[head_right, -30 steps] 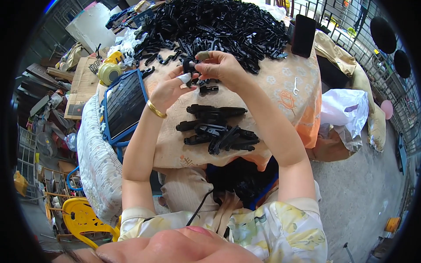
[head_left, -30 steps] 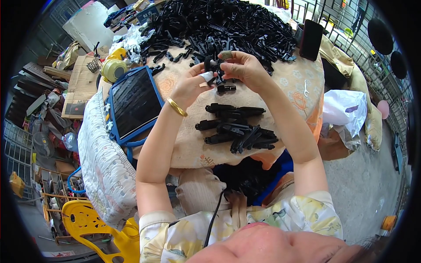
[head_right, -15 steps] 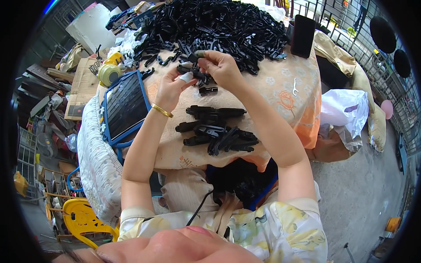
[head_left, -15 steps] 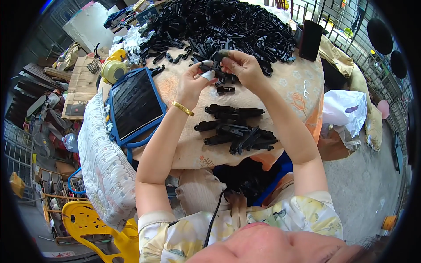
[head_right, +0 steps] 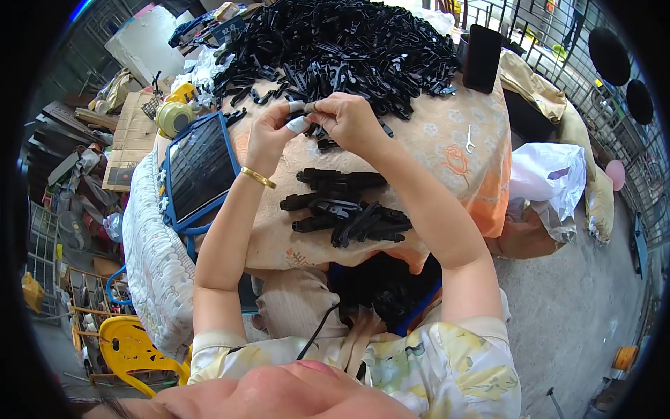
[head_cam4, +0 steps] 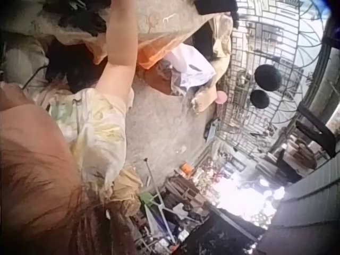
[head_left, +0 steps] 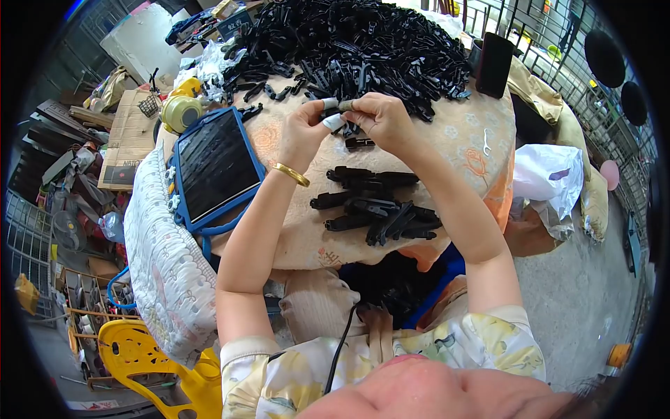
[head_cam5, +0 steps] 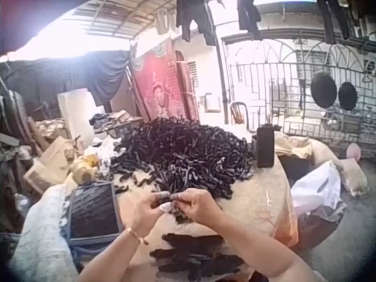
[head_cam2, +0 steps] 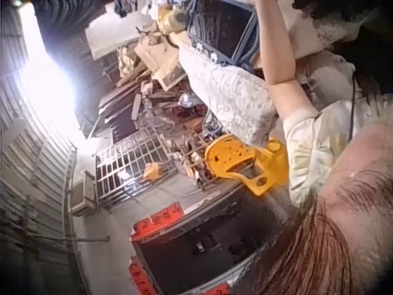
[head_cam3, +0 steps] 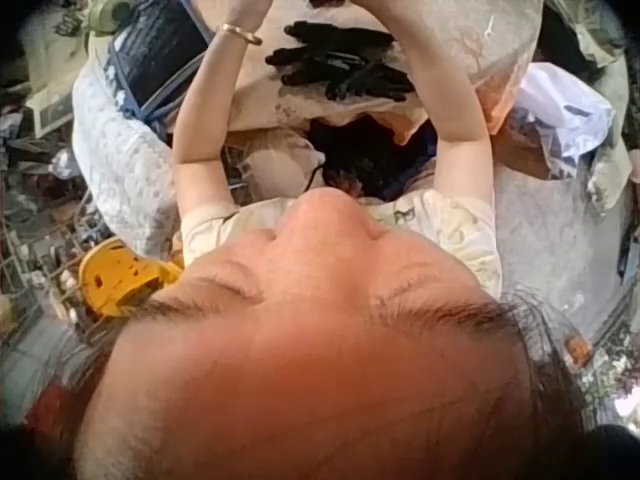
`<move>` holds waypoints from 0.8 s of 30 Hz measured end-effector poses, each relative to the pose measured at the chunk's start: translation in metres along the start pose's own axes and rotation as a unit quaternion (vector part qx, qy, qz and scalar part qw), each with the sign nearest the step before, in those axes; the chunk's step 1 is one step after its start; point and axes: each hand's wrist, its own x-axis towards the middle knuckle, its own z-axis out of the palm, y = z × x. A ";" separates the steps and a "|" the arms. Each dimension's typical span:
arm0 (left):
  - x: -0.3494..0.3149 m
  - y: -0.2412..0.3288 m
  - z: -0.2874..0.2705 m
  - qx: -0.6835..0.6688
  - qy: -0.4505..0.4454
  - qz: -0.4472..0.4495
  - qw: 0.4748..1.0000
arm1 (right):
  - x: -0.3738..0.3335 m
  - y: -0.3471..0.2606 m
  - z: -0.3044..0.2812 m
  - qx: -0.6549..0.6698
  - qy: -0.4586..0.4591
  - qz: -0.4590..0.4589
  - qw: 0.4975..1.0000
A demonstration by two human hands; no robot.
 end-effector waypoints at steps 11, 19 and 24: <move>-0.002 0.009 -0.004 0.032 0.005 0.067 0.997 | 0.005 0.001 -0.018 0.131 -0.158 0.067 0.976; -0.005 0.019 -0.004 0.237 0.002 0.124 0.964 | 0.004 -0.002 -0.017 0.160 -0.128 0.095 0.974; -0.011 0.029 -0.003 0.261 0.029 0.144 0.954 | 0.003 -0.015 -0.016 -0.043 -0.057 -0.027 0.997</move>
